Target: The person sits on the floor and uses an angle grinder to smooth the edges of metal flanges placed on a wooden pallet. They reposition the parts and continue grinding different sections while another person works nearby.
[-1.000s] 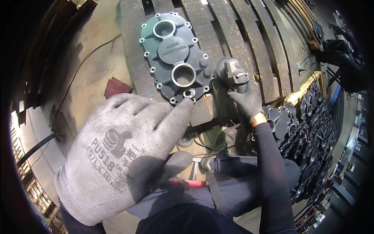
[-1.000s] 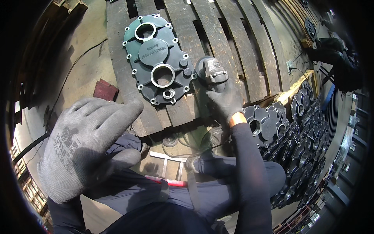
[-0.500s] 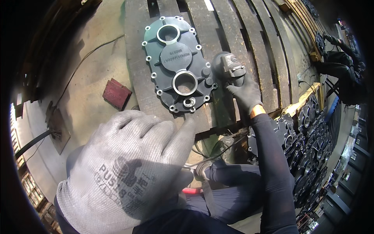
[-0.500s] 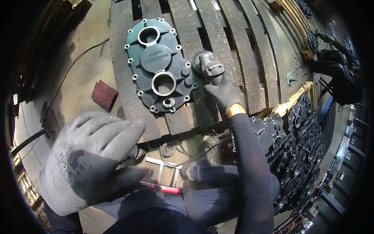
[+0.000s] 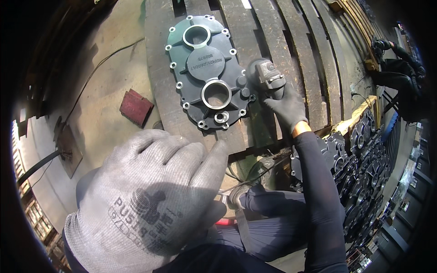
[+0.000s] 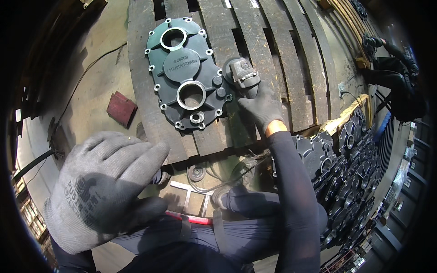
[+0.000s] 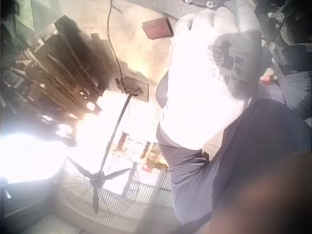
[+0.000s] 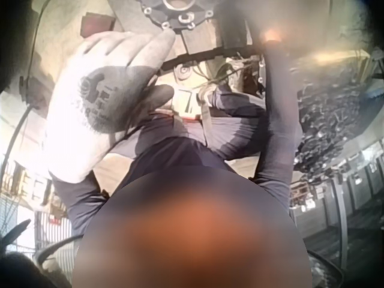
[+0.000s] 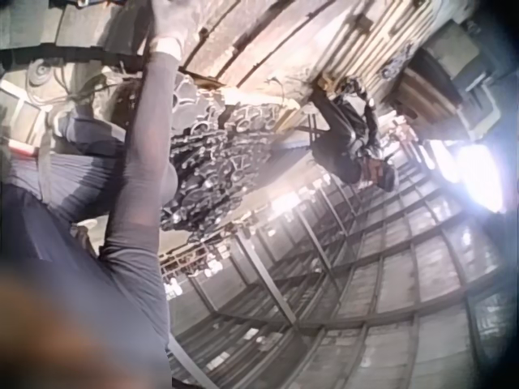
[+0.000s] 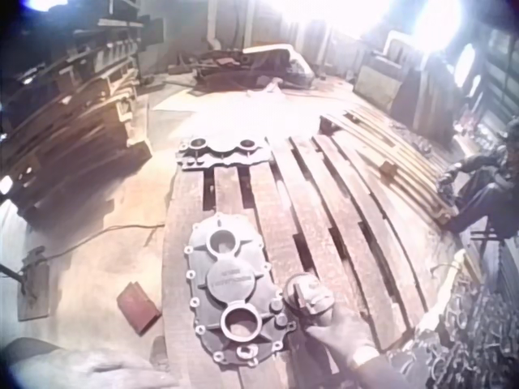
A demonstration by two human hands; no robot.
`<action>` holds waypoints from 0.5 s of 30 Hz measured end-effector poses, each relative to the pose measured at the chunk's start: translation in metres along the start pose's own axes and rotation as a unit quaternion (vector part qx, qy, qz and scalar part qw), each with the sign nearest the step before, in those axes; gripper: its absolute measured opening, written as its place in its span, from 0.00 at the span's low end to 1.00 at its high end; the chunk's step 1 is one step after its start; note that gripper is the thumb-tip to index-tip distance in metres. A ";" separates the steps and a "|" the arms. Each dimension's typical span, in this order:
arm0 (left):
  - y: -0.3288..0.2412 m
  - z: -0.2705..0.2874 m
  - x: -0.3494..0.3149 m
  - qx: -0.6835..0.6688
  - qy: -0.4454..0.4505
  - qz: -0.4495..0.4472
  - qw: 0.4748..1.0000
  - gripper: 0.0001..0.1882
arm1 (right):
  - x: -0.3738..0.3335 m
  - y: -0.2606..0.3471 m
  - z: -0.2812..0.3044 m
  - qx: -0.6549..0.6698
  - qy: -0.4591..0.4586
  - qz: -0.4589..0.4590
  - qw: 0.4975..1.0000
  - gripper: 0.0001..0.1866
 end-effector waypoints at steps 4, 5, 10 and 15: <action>0.000 0.002 -0.002 0.001 0.005 0.014 1.000 0.40 | 0.003 0.012 -0.001 -0.021 0.006 -0.004 1.000 0.39; 0.000 0.002 -0.003 0.002 0.006 0.016 1.000 0.40 | 0.004 0.014 -0.002 -0.014 0.005 0.002 1.000 0.39; 0.002 -0.002 -0.001 -0.001 0.012 0.018 1.000 0.40 | 0.012 0.015 -0.005 0.003 -0.015 0.047 0.999 0.40; 0.001 0.002 -0.003 -0.007 0.002 0.010 1.000 0.40 | 0.018 0.014 -0.009 0.024 0.016 0.037 0.999 0.39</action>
Point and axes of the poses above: each hand's wrist, its own x-axis towards the middle knuckle, its own z-axis out of the back of the hand, y = z × x, the point moved 9 cm from there along x, towards the middle knuckle, and after that the axes turned 4 degrees about -y, right-handed, at the moved point
